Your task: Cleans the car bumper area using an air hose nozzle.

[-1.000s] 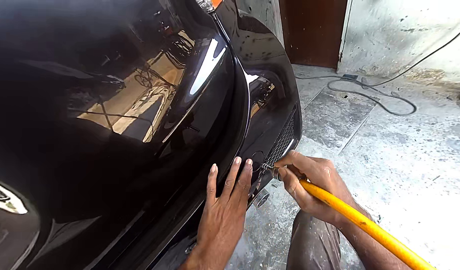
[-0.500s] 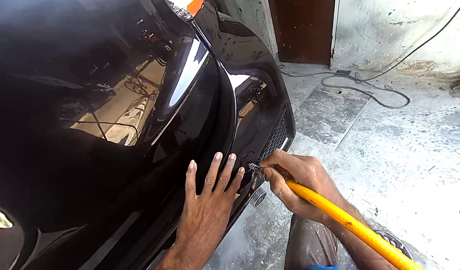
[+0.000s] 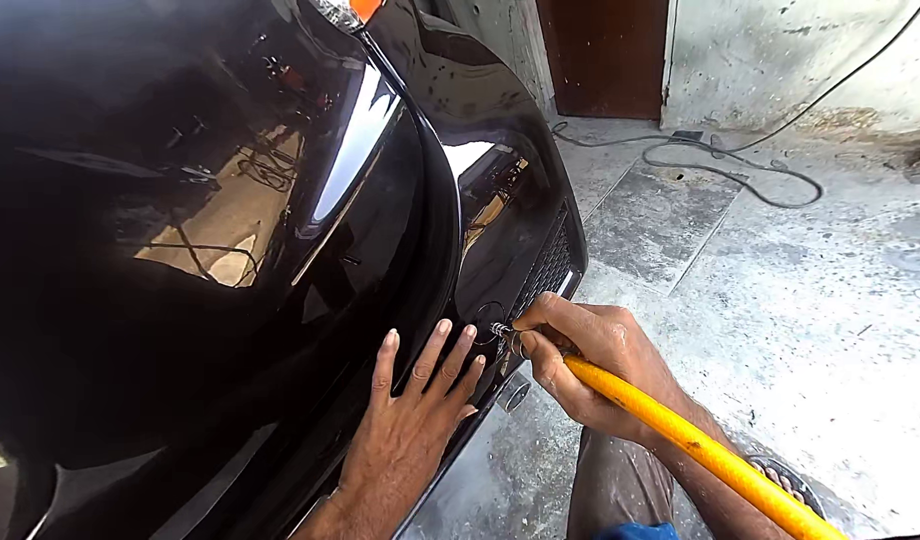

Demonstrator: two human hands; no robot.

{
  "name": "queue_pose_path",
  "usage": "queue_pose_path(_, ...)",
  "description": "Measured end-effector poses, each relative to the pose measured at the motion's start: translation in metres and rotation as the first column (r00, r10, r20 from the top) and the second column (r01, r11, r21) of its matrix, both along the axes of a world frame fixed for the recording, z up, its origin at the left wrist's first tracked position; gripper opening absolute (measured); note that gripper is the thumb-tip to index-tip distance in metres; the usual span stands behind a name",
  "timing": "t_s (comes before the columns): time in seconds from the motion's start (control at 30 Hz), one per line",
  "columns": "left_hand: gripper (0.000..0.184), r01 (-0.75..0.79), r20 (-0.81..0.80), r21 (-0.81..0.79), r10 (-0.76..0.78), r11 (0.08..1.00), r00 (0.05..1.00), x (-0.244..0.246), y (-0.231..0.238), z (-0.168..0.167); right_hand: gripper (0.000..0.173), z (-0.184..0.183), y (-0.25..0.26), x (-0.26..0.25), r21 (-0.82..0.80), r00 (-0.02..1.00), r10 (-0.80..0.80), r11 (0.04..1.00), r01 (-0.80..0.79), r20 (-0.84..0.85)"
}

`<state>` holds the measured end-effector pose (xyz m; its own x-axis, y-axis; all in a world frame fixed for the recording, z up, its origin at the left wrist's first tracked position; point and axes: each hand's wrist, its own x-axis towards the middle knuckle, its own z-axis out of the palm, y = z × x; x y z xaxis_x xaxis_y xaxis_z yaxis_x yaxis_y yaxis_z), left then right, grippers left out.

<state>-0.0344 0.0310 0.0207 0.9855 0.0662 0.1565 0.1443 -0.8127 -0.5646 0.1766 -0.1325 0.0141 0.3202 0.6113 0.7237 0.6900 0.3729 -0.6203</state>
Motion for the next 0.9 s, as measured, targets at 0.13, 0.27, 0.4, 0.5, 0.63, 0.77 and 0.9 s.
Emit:
queue_pose_path(0.13, 0.047, 0.005, 0.017, 0.020, -0.005, 1.000, 1.000, 0.014, 0.007, 0.028, 0.015, 0.002, -0.002, 0.004, 0.001, 1.000, -0.014, 1.000, 0.014, -0.002)
queue_pose_path(0.27, 0.048, 0.042, -0.033, 0.017, -0.041, 0.999, 0.999, 0.008, 0.004, 0.012, 0.014, -0.001, -0.001, 0.005, 0.009, 1.000, -0.001, 1.000, 0.001, -0.009)
queue_pose_path(0.4, 0.045, 0.056, -0.051, 0.025, -0.055, 0.998, 0.997, 0.016, 0.011, 0.016, 0.014, 0.000, -0.001, 0.006, 0.018, 1.000, 0.002, 1.000, -0.002, -0.006)
queue_pose_path(0.5, 0.047, 0.049, -0.080, 0.051, -0.045, 0.998, 0.996, 0.028, 0.010, 0.015, 0.015, 0.002, -0.003, 0.009, 0.014, 1.000, -0.004, 1.000, 0.005, -0.022)
queue_pose_path(0.63, 0.047, 0.127, -0.169, 0.029, -0.120, 0.992, 0.978, 0.040, 0.011, 0.019, 0.016, 0.003, -0.005, 0.015, 0.029, 0.999, -0.030, 0.999, 0.031, -0.034)
queue_pose_path(0.77, 0.042, 0.129, -0.174, -0.002, -0.128, 0.992, 0.977, 0.073, 0.017, 0.047, 0.017, 0.000, -0.006, 0.020, 0.026, 0.998, -0.047, 0.999, 0.048, -0.033)
queue_pose_path(0.9, 0.048, 0.123, -0.220, 0.061, -0.107, 0.991, 0.970, 0.067, 0.011, 0.035, 0.017, 0.005, -0.010, 0.019, 0.031, 0.997, -0.070, 0.997, 0.071, -0.033)
